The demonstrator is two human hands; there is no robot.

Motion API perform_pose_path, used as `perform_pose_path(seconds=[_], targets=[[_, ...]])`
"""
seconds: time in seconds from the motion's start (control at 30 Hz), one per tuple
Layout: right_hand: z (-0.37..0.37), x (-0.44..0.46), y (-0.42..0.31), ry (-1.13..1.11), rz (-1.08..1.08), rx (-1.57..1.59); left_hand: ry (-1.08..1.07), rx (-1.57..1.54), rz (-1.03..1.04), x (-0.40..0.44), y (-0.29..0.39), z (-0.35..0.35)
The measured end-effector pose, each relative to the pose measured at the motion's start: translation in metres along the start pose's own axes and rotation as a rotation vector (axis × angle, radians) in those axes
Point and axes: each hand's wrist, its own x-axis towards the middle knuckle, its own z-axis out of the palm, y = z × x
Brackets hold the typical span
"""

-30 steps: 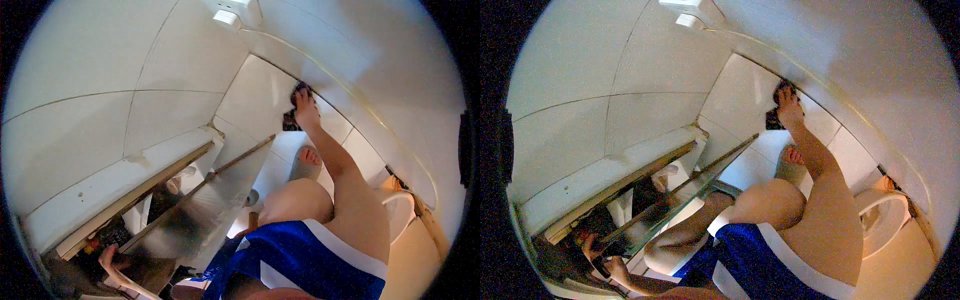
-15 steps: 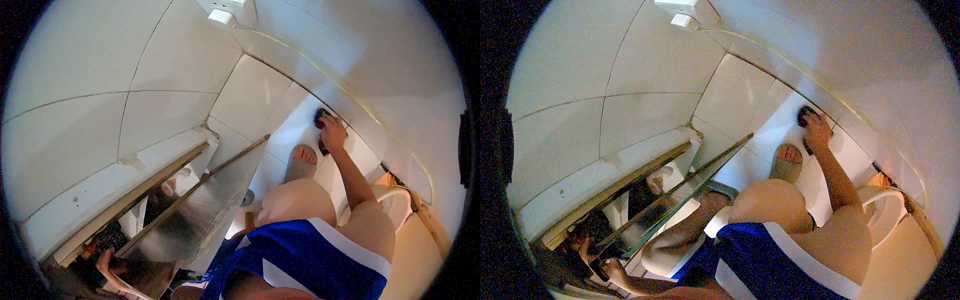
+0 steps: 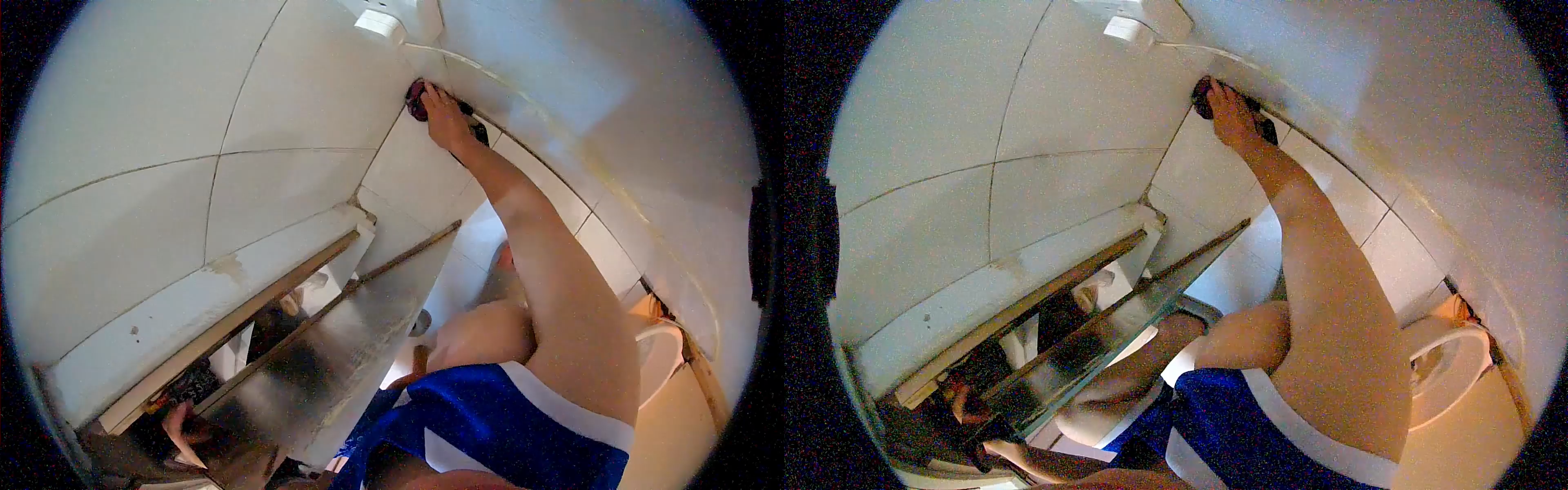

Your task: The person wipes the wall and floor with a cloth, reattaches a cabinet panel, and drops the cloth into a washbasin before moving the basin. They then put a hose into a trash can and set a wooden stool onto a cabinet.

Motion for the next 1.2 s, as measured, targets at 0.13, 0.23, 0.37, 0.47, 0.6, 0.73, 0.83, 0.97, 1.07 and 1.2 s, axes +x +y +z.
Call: perform_pose_path(seconds=[0.13, 0.23, 0.37, 0.47, 0.6, 0.73, 0.83, 0.97, 1.07, 1.2], targets=[[0.031, -0.009, 0.003, 0.037, -0.136, 0.058, -0.011, 0.004, 0.001, 0.002, -0.004, -0.005], [0.038, -0.034, -0.024, -0.024, -0.252, 0.220, -0.010, 0.005, 0.009, 0.004, -0.008, -0.005], [0.053, -0.060, -0.074, -0.266, -0.560, 0.318, -0.014, 0.001, 0.019, 0.007, -0.007, -0.004], [0.083, -0.077, -0.120, -0.382, -0.735, 0.411, -0.006, 0.000, 0.023, 0.007, -0.007, -0.005], [0.065, -0.065, -0.119, -0.559, -0.789, 0.443, -0.001, -0.001, 0.032, 0.004, -0.006, -0.007], [0.065, -0.086, -0.084, -0.530, -0.847, 0.565, 0.002, -0.006, 0.041, 0.001, -0.006, -0.006], [0.042, -0.102, -0.049, -0.690, -0.906, 0.449, 0.013, -0.014, 0.049, 0.001, -0.006, -0.005], [-0.034, -0.130, 0.000, -0.375, -0.712, 0.550, 0.015, -0.022, 0.068, -0.003, -0.006, -0.004], [-0.035, -0.175, 0.045, -0.298, -0.382, 0.427, 0.027, -0.023, 0.074, -0.002, -0.005, 0.001], [-0.079, -0.250, 0.070, -0.038, -0.122, 0.306, 0.049, -0.023, 0.089, -0.002, -0.002, 0.007]])
